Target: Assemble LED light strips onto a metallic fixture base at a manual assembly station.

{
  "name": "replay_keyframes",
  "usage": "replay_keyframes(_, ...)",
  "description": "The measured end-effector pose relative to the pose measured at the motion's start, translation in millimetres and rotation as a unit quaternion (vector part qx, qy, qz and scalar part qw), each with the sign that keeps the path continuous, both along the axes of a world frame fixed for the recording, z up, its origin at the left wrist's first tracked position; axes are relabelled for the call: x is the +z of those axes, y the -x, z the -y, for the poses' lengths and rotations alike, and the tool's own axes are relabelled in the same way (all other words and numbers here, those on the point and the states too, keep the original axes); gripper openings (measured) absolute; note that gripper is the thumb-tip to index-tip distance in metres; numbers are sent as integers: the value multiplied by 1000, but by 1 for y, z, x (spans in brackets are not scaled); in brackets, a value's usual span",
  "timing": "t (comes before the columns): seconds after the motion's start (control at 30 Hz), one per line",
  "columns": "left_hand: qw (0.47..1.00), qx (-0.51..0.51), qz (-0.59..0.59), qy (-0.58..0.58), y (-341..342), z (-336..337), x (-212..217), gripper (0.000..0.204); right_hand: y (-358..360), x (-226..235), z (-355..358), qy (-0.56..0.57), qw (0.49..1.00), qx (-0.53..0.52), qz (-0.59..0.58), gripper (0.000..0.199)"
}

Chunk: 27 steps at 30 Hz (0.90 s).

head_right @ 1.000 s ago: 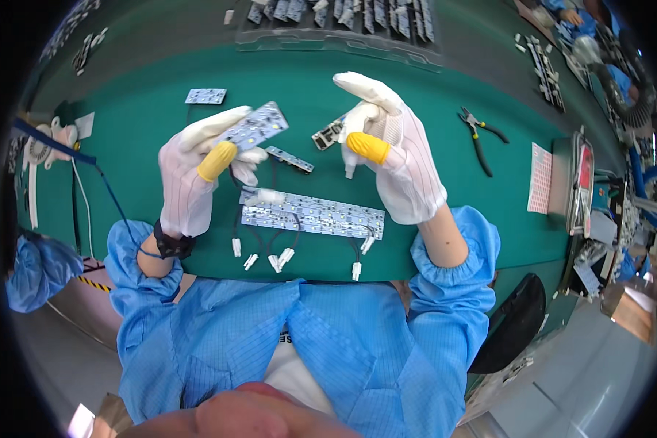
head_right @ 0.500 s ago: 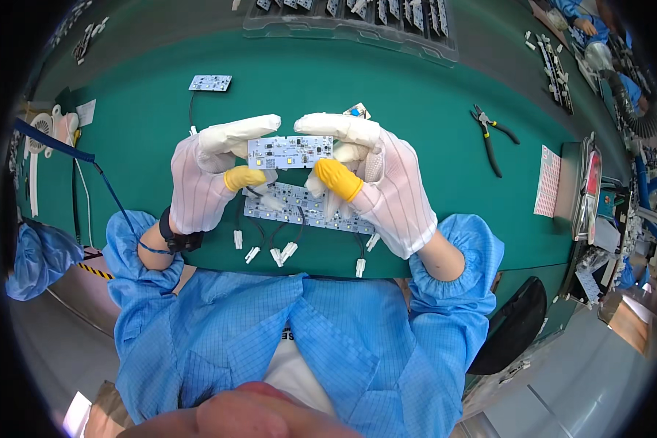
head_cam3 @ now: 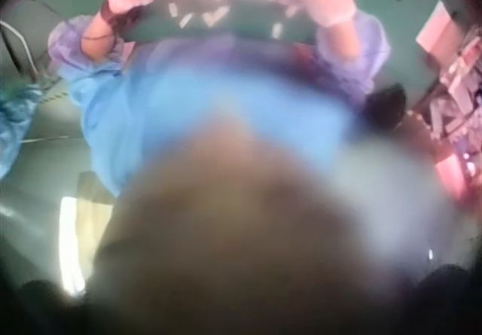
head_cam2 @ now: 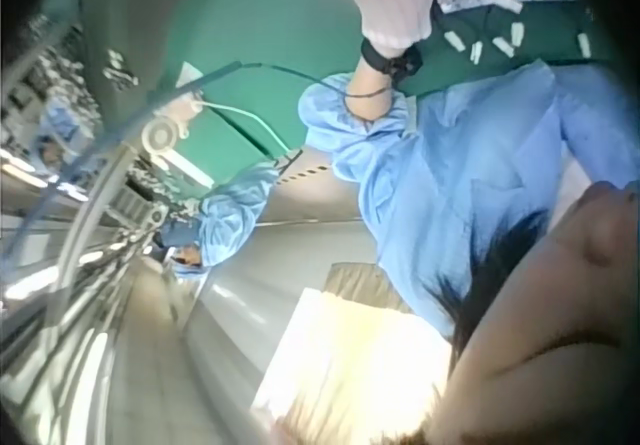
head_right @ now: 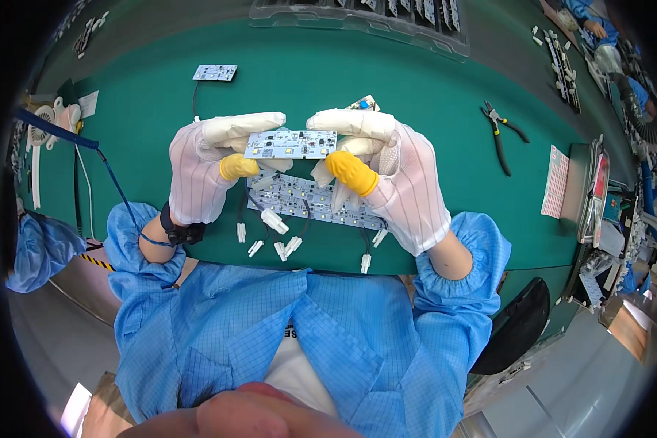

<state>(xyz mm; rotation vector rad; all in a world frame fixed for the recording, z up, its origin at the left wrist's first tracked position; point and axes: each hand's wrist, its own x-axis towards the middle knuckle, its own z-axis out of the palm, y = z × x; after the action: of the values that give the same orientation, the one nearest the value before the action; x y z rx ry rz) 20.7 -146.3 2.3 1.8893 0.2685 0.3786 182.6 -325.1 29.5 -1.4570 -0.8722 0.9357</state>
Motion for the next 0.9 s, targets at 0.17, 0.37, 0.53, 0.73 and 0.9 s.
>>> replay_keyframes(0.17,999,-20,-26,13,2,0,0,60,2,0,-2,-4,1000,-1,-15,53)
replay_keyframes(0.37,987,-5,136,-85,0,0,-6,49,3,-4,-5,-35,999,-13,-13,54)
replay_keyframes(0.53,995,-2,95,-33,-1,-1,-7,45,2,-4,-1,-23,1000,-16,1,53)
replay_keyframes(0.73,978,10,151,-143,-3,-2,-8,43,3,-5,-5,-62,998,-21,16,51)
replay_keyframes(0.9,982,52,53,-175,-5,1,-11,39,-1,3,2,9,994,12,107,50)
